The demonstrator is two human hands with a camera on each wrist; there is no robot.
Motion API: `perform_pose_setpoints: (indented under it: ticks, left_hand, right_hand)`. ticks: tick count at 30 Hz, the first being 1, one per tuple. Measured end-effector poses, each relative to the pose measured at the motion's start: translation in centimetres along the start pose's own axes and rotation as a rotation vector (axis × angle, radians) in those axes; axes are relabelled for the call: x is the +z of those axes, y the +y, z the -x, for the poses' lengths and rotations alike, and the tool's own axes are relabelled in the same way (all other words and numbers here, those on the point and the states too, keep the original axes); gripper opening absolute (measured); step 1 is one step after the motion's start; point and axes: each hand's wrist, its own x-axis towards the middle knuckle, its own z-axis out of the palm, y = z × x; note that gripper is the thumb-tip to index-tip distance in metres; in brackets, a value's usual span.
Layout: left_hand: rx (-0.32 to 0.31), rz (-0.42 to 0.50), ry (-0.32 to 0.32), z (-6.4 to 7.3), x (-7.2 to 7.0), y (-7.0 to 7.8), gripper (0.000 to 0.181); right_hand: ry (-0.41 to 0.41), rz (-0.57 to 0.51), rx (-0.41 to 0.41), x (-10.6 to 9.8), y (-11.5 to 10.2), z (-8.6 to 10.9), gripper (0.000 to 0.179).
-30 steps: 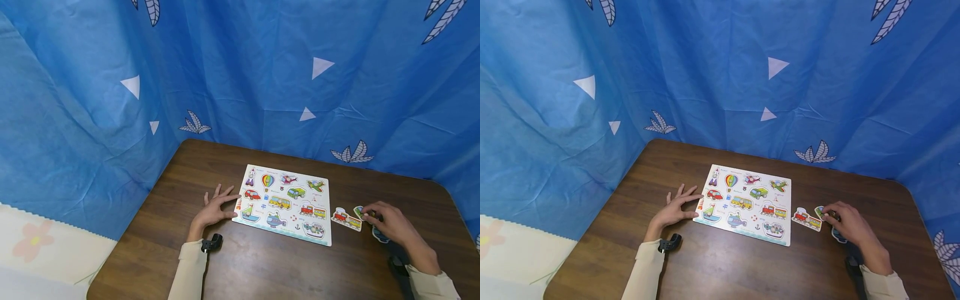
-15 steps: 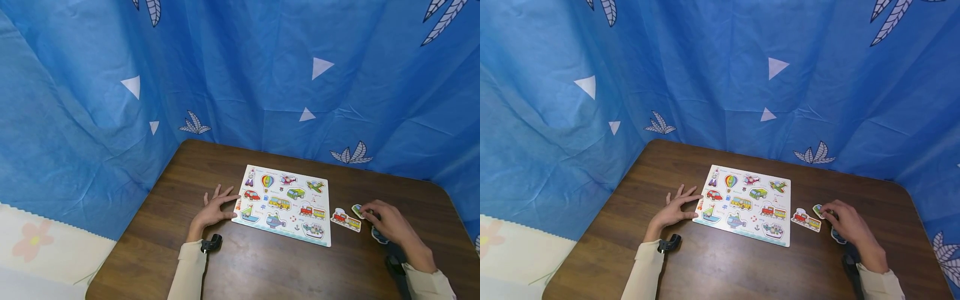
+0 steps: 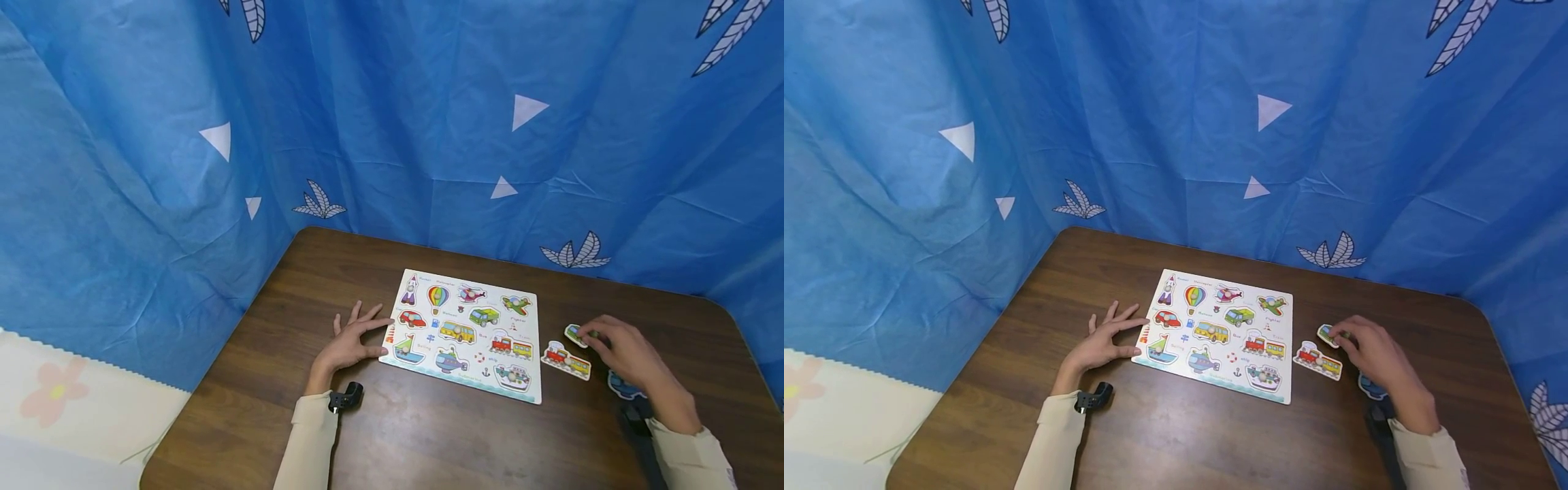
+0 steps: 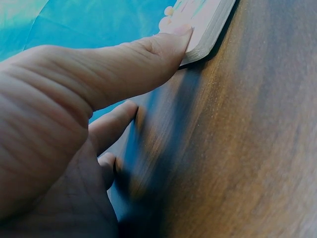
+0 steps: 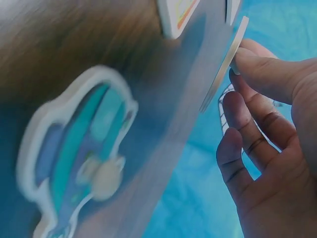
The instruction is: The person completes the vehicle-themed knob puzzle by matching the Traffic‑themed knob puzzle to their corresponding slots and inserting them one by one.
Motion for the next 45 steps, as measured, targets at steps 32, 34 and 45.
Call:
perform_pose_setpoints:
  ticks: [32,34,45]
  left_hand:
    - [-0.001,-0.008,0.004,0.0,0.1,0.1,0.063]
    - [-0.002,-0.008,0.003,0.0,0.1,0.1,0.062]
    - [0.0,-0.004,0.003,0.0,0.0,0.2,0.062]
  right_hand:
    - [-0.099,-0.097,-0.137,3.2,-5.7,-6.2,0.015]
    - [-0.108,-0.102,-0.138,3.5,-6.0,-6.5,0.015]
    - [-0.124,-0.107,-0.118,4.7,-7.5,-7.8,0.014]
